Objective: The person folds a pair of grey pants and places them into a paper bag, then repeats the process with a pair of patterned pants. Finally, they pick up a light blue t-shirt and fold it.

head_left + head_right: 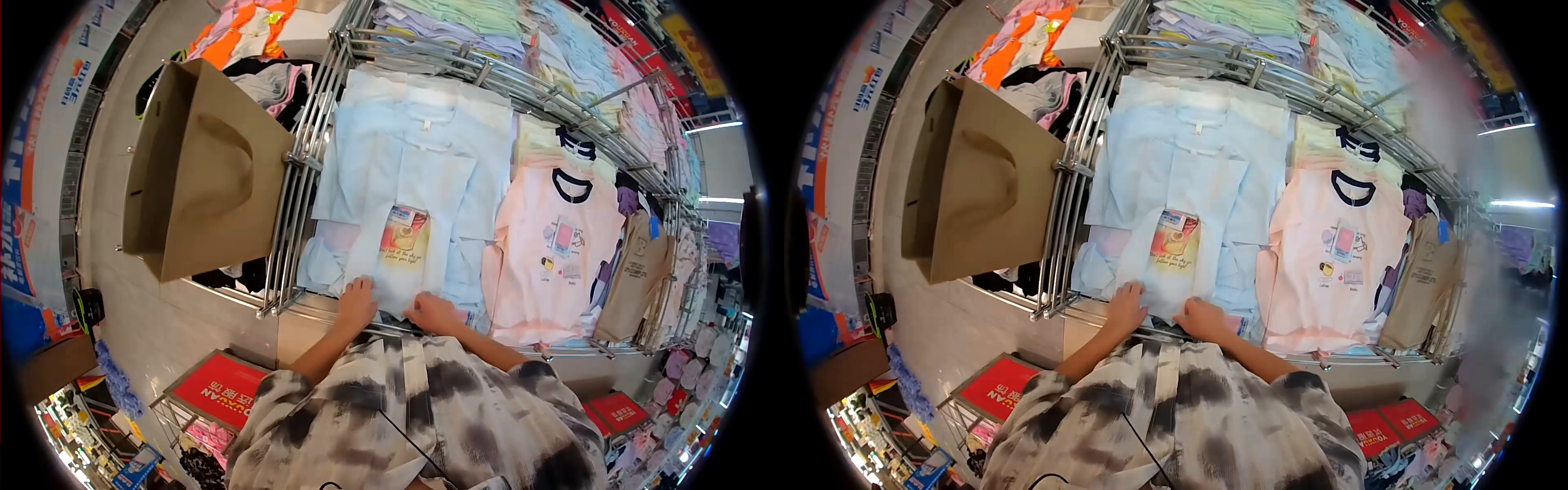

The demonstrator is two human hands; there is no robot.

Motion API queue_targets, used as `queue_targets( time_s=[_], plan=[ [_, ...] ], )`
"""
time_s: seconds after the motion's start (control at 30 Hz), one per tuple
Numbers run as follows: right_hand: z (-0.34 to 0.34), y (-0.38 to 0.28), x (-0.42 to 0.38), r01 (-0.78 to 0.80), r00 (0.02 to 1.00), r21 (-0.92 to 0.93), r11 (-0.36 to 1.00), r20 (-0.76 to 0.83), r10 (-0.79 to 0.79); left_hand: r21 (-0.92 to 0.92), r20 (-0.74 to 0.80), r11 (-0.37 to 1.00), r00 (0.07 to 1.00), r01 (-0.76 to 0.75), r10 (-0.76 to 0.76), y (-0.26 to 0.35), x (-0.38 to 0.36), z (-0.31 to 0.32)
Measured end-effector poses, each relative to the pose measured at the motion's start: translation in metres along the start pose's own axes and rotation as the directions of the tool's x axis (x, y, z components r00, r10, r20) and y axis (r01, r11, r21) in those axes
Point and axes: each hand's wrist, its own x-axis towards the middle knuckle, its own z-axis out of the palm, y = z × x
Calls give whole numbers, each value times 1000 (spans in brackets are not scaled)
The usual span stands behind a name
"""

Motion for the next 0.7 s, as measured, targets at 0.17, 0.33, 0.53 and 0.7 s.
queue_targets(
  time_s=[0.17, 0.33, 0.53, 0.7],
  plan=[
    [22, 6, 12, -53, 997, -132, 990, -59, 45, 11, -46, 996, 995, 92, -91, -8, 7, 20],
    [32, 16, 4, -14, 987, -67, 998, -158, 3, 3, -97, 998, 993, 69, -68, 0, -1, 15],
    [34, 16, -9, -20, 972, 85, 996, -232, 39, -18, -114, 1000, 993, -11, 9, 15, -10, 16],
    [27, 7, -22, 110, 948, 142, 984, -312, -61, 22, -114, 998, 991, -63, 65, 17, -10, 25]
  ],
)
